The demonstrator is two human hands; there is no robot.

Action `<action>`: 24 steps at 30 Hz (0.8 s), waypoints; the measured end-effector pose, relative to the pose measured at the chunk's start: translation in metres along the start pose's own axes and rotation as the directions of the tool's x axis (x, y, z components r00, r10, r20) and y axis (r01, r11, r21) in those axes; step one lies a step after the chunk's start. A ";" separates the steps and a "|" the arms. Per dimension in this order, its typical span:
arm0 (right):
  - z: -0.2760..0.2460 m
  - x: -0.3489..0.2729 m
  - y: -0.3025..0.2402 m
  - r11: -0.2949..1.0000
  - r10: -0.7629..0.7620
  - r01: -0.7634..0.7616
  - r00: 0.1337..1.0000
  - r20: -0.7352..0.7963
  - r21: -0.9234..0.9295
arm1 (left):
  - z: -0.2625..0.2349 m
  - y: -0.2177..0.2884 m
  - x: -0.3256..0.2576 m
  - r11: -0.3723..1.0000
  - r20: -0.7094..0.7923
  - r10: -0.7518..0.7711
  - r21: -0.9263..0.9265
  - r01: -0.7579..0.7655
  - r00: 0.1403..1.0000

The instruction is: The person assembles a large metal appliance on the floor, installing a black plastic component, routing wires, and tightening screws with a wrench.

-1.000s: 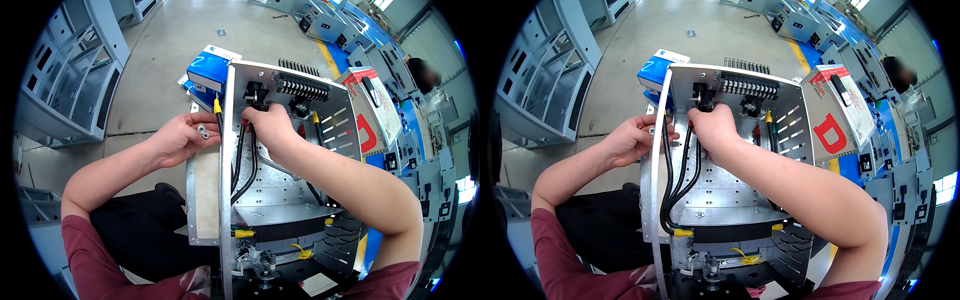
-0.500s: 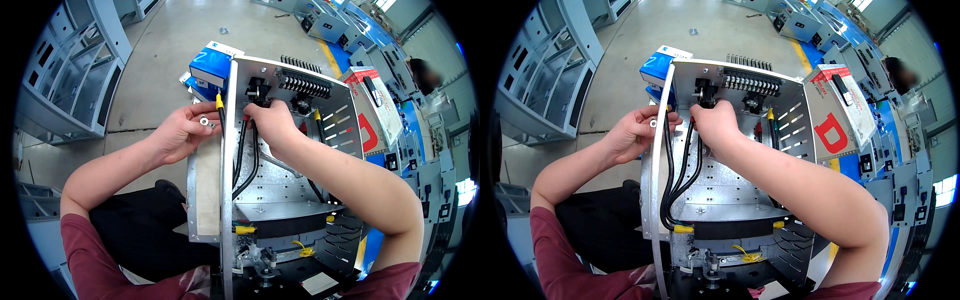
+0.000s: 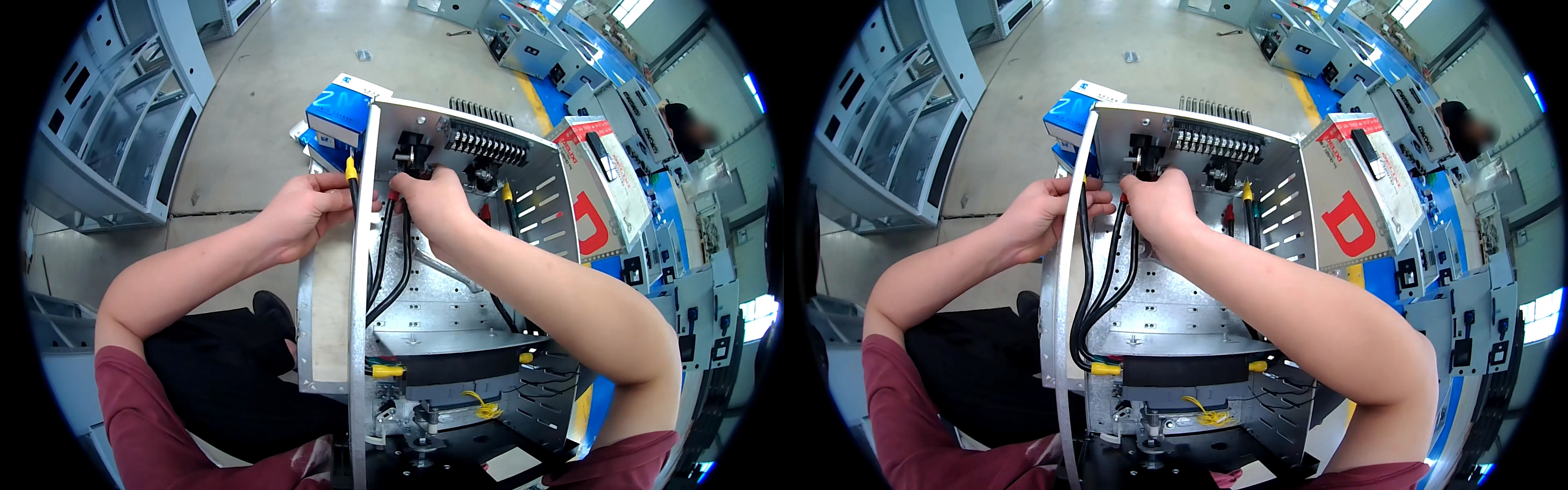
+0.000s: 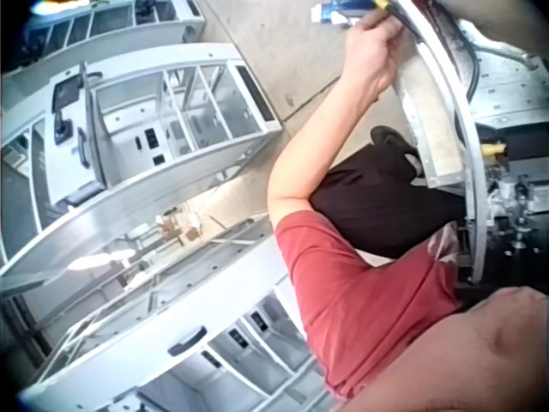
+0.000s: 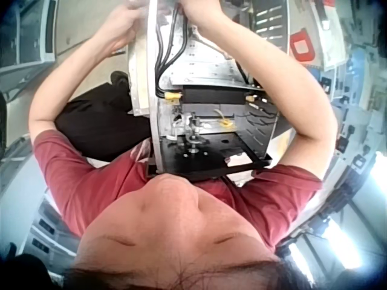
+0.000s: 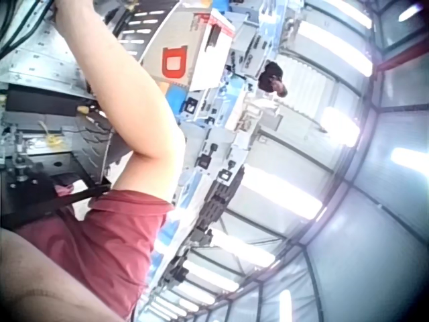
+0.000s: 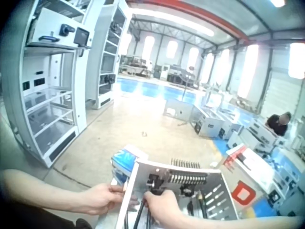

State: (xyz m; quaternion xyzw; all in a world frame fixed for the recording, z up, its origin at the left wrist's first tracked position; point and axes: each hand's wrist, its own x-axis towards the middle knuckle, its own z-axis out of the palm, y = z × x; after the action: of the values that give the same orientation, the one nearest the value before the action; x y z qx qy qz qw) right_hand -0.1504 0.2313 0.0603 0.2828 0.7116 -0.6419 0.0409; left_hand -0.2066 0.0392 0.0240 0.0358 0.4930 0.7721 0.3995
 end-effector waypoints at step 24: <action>0.000 0.000 -0.001 1.000 -0.003 0.004 1.000 0.011 -0.011 | 0.030 -0.008 0.034 0.998 -0.203 -0.051 0.023 0.056 0.978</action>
State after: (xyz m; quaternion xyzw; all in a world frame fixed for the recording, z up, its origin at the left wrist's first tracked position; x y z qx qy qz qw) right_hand -0.1512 0.2314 0.0614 0.2778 0.7154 -0.6395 0.0452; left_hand -0.2117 0.0848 0.0218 -0.0506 0.5428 0.7536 0.3673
